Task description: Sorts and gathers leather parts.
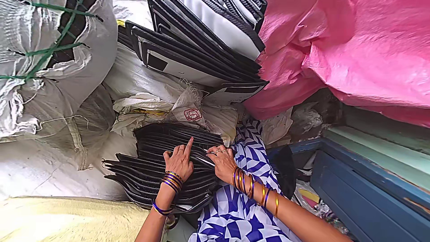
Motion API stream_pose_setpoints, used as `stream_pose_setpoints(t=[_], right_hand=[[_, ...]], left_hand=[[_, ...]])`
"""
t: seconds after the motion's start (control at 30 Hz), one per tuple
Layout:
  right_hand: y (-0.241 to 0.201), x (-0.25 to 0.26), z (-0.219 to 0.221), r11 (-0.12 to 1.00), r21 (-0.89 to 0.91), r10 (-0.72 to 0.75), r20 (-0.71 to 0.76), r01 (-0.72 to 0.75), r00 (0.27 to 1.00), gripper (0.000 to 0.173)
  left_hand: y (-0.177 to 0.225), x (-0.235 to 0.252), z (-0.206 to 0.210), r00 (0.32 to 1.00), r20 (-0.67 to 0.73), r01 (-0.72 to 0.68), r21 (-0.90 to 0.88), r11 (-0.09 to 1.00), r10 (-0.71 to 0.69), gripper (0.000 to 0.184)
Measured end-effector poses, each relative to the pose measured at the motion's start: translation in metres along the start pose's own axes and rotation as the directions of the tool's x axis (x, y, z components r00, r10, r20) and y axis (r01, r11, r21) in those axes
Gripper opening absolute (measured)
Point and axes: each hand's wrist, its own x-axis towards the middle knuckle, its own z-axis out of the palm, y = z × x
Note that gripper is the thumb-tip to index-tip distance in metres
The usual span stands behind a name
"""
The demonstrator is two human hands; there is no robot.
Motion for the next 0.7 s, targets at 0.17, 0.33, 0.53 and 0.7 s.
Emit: stream_pose_setpoints(t=[0.17, 0.33, 0.53, 0.7], right_hand=[[0.011, 0.002, -0.004, 0.983, 0.184, 0.018, -0.153, 0.011, 0.988, 0.048], [0.009, 0.013, -0.019, 0.990, 0.016, 0.140, -0.097, -0.139, 0.985, 0.059], [0.005, 0.008, -0.010, 0.988, 0.097, 0.122, -0.032, -0.118, 0.992, 0.053], [0.008, 0.009, -0.019, 0.982, 0.148, 0.112, 0.032, -0.115, 0.993, 0.052]], left_hand=[[0.000, 0.001, 0.000, 1.000, 0.003, 0.021, -0.032, 0.999, -0.021, 0.058], [0.000, -0.003, 0.003, 0.999, -0.031, 0.025, -0.017, 1.000, -0.025, 0.055], [-0.011, 0.005, 0.005, 0.988, -0.136, -0.080, -0.046, 0.996, 0.073, 0.050], [-0.009, 0.018, -0.013, 0.991, 0.116, -0.063, -0.015, 0.998, 0.065, 0.057]])
